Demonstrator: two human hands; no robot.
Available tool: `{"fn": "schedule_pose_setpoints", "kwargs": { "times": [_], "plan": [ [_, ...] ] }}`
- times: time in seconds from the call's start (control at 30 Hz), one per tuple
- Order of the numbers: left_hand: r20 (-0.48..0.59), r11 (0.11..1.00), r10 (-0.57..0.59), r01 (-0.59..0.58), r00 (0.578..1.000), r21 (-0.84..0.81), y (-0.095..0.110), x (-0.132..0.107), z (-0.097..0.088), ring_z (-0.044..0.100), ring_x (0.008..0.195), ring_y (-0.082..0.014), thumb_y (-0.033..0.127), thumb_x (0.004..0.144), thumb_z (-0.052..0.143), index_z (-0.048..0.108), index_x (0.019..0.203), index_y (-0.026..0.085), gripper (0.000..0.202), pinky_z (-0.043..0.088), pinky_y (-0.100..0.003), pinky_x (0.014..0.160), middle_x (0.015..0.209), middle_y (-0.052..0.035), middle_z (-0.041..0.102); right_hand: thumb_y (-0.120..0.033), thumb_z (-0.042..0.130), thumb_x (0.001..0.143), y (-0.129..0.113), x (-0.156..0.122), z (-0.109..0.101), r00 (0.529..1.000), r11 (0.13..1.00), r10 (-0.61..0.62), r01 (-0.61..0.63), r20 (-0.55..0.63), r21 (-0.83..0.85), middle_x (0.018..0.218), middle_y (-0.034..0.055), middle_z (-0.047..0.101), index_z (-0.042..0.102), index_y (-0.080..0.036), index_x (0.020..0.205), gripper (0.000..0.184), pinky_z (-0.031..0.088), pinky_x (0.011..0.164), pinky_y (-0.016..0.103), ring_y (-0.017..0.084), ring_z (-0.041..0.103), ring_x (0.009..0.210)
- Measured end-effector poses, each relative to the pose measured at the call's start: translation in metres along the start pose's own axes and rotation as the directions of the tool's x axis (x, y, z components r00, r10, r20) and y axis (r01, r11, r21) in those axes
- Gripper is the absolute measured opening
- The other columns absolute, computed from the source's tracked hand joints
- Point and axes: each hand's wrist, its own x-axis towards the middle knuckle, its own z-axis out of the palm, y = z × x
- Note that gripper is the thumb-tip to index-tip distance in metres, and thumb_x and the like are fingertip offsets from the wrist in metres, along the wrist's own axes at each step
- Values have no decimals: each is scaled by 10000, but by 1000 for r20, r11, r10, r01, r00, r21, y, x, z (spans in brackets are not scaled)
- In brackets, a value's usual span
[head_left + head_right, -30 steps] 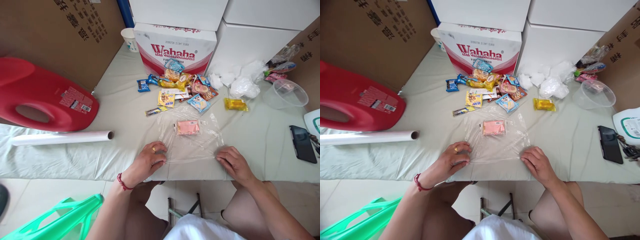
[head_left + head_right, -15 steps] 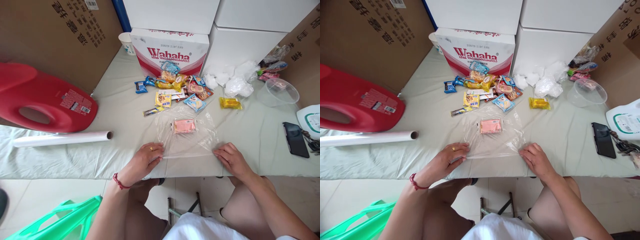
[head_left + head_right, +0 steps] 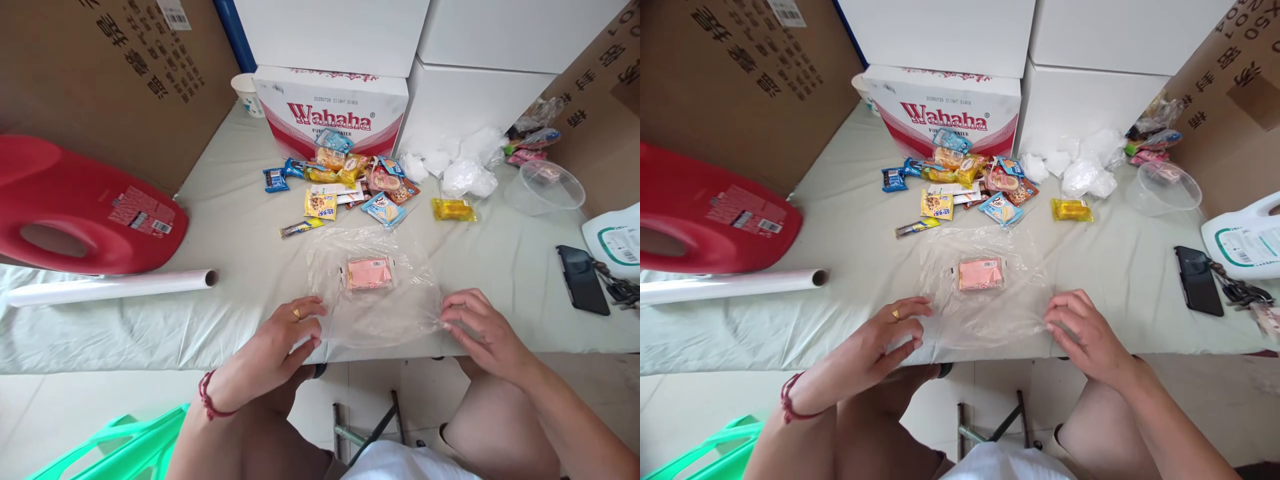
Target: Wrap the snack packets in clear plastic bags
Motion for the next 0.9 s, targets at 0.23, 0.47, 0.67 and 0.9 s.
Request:
{"fn": "schedule_pose_setpoints", "kwargs": {
  "times": [0.23,0.47,0.67,0.9],
  "plan": [
    [-205,891,-418,355,885,-284,-26,38,-2,679,832,-182,452,998,502,626,941,239,253,513,-302,774,883,-2,747,-586,577,980,13,72,-22,935,905,345,-355,83,236,832,37,697,710,-226,963,384,515,729,317,184,623,760],
    [-384,803,-564,377,731,-461,-52,87,-5,574,660,-153,459,860,617,651,859,203,259,445,-276,667,694,18,628,-720,672,830,44,122,-11,895,805,430,-438,115,400,711,4,601,704,-179,873,544,376,579,262,132,487,631],
    [-444,863,-489,492,751,-118,-69,114,-2,611,741,-198,292,824,611,708,918,206,160,451,-309,701,764,-18,666,-578,608,881,63,131,13,876,868,474,-482,88,123,667,1,633,711,-201,859,392,367,549,268,143,497,576],
    [-367,882,-426,470,827,35,-71,111,8,624,736,-206,260,836,617,727,1010,209,213,459,-314,654,842,-44,662,-389,592,922,54,129,7,961,942,257,-273,-105,-197,947,84,716,721,-208,996,234,496,720,357,238,640,831]
  ]
}}
